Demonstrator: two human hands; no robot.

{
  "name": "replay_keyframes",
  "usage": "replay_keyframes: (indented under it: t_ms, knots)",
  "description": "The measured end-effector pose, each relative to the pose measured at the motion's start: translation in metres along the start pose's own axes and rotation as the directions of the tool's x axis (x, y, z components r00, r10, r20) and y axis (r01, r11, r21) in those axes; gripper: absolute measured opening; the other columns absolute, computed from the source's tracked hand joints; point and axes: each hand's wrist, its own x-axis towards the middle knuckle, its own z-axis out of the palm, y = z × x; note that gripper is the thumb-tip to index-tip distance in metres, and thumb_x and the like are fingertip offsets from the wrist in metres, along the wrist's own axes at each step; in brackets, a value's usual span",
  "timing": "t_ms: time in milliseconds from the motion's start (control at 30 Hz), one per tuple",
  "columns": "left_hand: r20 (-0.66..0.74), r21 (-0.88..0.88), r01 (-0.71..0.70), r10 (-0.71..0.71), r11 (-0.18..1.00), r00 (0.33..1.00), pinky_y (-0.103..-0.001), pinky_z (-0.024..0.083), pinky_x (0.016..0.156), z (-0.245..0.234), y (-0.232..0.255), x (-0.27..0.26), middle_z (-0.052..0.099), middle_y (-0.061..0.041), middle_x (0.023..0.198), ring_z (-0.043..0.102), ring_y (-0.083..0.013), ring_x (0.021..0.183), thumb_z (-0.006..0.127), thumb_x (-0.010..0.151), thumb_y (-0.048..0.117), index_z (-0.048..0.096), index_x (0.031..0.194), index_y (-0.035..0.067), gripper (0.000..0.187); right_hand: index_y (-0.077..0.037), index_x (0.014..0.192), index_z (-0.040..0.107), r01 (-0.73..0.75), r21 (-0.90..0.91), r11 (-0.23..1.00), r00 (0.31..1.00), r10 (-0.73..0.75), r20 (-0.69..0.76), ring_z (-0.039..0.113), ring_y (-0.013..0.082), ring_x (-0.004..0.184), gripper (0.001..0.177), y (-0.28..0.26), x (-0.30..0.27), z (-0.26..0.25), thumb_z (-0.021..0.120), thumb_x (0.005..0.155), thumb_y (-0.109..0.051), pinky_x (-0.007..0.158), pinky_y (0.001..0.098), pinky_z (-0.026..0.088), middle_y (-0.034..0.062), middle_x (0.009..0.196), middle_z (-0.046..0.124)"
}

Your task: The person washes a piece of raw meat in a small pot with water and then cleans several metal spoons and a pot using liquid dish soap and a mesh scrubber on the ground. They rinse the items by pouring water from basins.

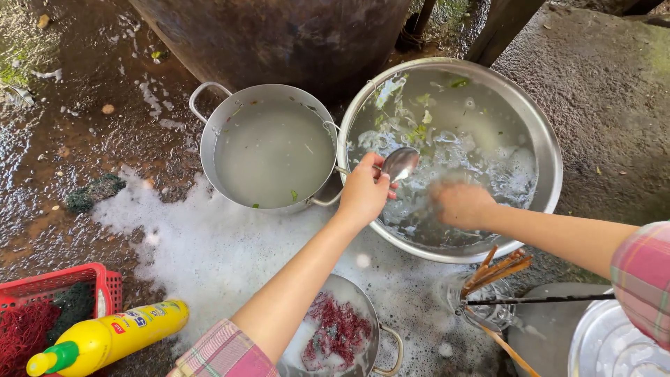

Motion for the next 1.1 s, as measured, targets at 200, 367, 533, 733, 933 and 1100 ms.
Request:
replay_keyframes:
  t_ms: [200,367,533,733,933,1100]
  knots:
    - [-0.023,-0.037,0.051,-0.052,0.998,0.998,-0.030,0.054,0.054,-0.007,0.007,0.004,0.075,-0.011,0.090,0.072,-0.0136,0.065,0.050,0.098,0.002,0.053,0.122,0.003,0.025,-0.011,0.106,0.075,0.658,-0.070,0.749,0.735,-0.660,-0.157,0.052,0.0439,0.126,0.042,0.001,0.036,0.015,0.073,0.064,-0.012,0.098,0.0510,0.047,0.0183,0.124,0.067]
    - [-0.042,-0.039,0.046,-0.047,0.998,0.998,-0.029,0.056,0.056,-0.010,0.002,-0.004,0.077,-0.011,0.090,0.073,-0.0141,0.065,0.052,0.097,0.002,0.054,0.121,0.001,0.024,-0.015,0.120,0.070,0.396,-0.071,0.916,0.907,-0.377,0.190,0.064,0.0308,0.117,0.047,-0.029,0.003,-0.007,0.072,0.073,-0.021,0.102,0.0439,0.052,0.0123,0.121,0.068]
    - [-0.036,-0.058,0.042,-0.044,0.997,0.998,-0.029,0.053,0.053,-0.005,0.005,-0.008,0.077,-0.011,0.090,0.072,-0.0136,0.065,0.052,0.097,0.003,0.054,0.121,0.003,0.025,-0.023,0.131,0.062,0.246,-0.182,0.952,0.957,-0.268,-0.108,0.063,0.0309,0.117,0.050,-0.021,0.011,-0.013,0.069,0.082,-0.027,0.099,0.0468,0.051,0.0084,0.122,0.067]
    - [-0.016,-0.125,0.053,-0.056,0.991,0.998,-0.028,0.053,0.054,-0.006,0.005,-0.014,0.075,-0.010,0.092,0.071,-0.0138,0.066,0.053,0.096,0.004,0.054,0.121,0.003,0.025,-0.007,0.131,0.064,0.677,-0.105,0.728,0.710,-0.684,-0.165,0.059,0.0437,0.118,0.062,-0.014,0.047,0.018,0.073,0.070,-0.013,0.080,0.0507,0.052,0.0257,0.133,0.058]
    - [-0.025,-0.119,0.056,-0.059,0.991,0.998,-0.028,0.053,0.054,-0.003,0.006,-0.017,0.077,-0.010,0.091,0.071,-0.0133,0.067,0.052,0.097,0.004,0.054,0.121,0.002,0.024,-0.007,0.112,0.069,0.476,-0.167,0.864,0.872,-0.439,0.214,0.067,0.0336,0.108,0.045,-0.010,0.017,0.011,0.078,0.070,-0.019,0.094,0.0450,0.054,0.0159,0.111,0.072]
    - [-0.006,-0.163,0.096,-0.098,0.982,0.995,-0.029,0.054,0.054,0.001,0.001,-0.016,0.075,-0.010,0.091,0.071,-0.0132,0.067,0.051,0.097,0.005,0.053,0.120,0.003,0.023,-0.010,0.149,0.040,0.206,-0.077,0.975,0.972,-0.196,0.127,0.068,0.0356,0.107,0.102,-0.009,0.022,-0.006,0.090,0.063,-0.028,0.091,0.0454,0.055,0.0189,0.116,0.070]
